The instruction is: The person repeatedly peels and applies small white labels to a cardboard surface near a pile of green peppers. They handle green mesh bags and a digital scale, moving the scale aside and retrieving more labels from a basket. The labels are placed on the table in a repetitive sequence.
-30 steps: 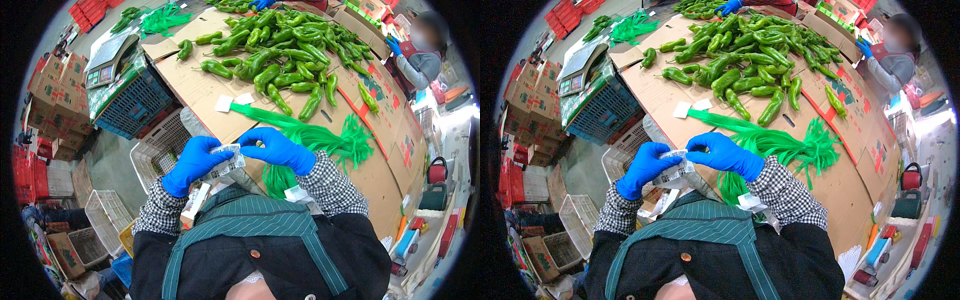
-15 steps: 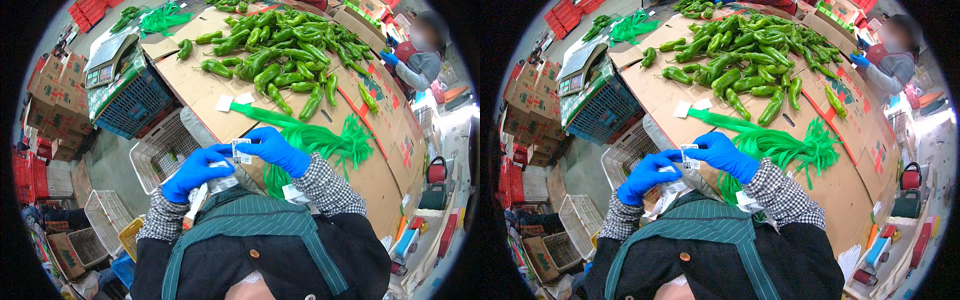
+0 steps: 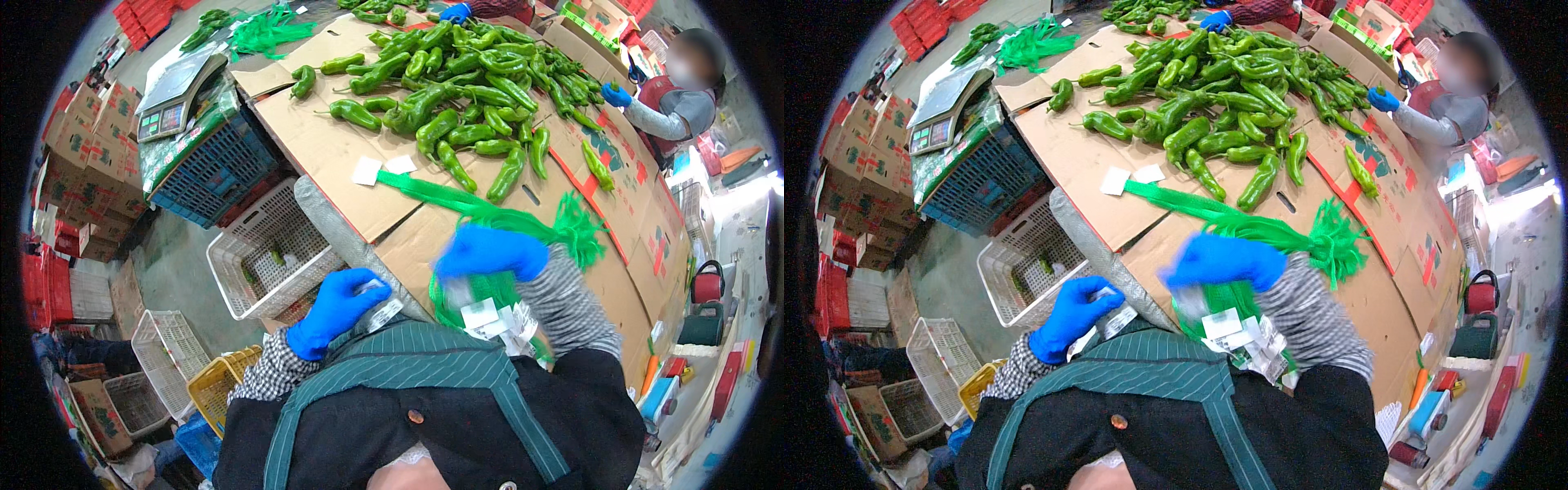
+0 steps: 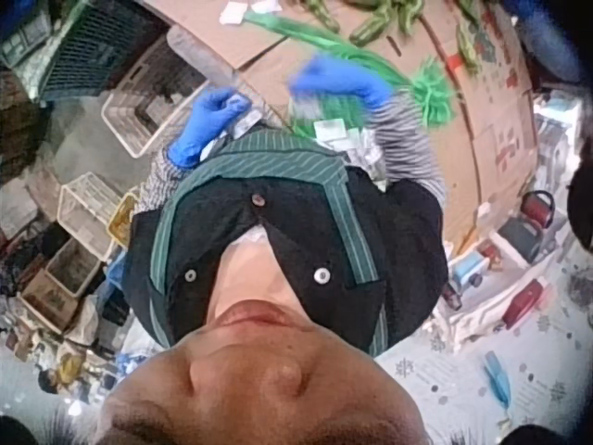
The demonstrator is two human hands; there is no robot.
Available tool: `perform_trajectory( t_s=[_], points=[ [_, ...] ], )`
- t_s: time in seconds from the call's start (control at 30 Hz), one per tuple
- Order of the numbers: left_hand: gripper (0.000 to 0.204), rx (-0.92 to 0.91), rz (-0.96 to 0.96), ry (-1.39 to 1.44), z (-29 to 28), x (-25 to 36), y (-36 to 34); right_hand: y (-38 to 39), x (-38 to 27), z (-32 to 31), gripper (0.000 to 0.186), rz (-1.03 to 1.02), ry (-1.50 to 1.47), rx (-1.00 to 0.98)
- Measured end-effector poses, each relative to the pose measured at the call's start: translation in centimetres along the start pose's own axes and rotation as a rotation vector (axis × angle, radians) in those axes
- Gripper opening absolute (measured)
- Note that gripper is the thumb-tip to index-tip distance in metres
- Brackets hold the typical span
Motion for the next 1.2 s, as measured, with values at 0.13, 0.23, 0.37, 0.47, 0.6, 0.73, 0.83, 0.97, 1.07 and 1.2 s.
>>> perform_trajectory(
  t_s=[0.13,0.23,0.37,0.47,0.6,0.73,0.83,0.97,1.07,1.2],
  points=[
    [0.024,-0.036,-0.083,0.188,0.8,-2.1,2.2,1.3,-2.1,0.2,0.03,-0.269,-0.005,-0.195],
    [0.034,-0.3,-0.031,0.118,3.1,-0.4,2.7,-3.5,-3.2,-7.2,0.033,-0.252,0.164,0.493],
    [0.034,-0.338,0.118,0.077,1.8,1.3,2.6,-11.0,0.1,-12.1,0.036,-0.187,0.518,0.997],
    [0.03,-0.221,-0.047,0.006,0.5,1.0,3.5,-12.6,0.9,-12.2,0.029,-0.091,0.567,1.008],
    [0.024,-0.031,-0.078,0.159,-0.5,0.0,3.6,-10.4,0.8,-12.4,0.024,-0.349,0.266,1.092],
    [0.019,0.012,-0.114,0.066,-0.6,-1.9,2.7,-6.8,-2.3,-11.6,0.022,-0.376,0.535,1.124],
    [0.017,0.091,-0.091,0.092,-1.2,-0.4,2.2,-5.1,-3.4,-10.5,0.022,-0.507,0.614,1.136],
    [0.013,0.132,-0.026,0.184,-2.4,2.4,1.0,-3.9,-4.5,-9.1,0.021,-0.445,0.775,1.084],
    [0.016,0.078,0.052,0.1,-1.8,2.6,0.5,-4.2,-3.9,-9.3,0.021,-0.384,0.766,1.073],
    [0.025,-0.237,0.102,-0.077,2.4,2.9,0.9,-4.3,-2.2,-10.2,0.021,-0.487,0.355,1.136]
  ],
)
Point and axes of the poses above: each hand's wrist, its own y-axis away from the middle knuckle, its own z-axis out of the palm, x = y × z, the point moved 8 cm from there along -y, towards the middle knuckle, and after that the axes turned 8 degrees about -x, right-handed, at the moved point
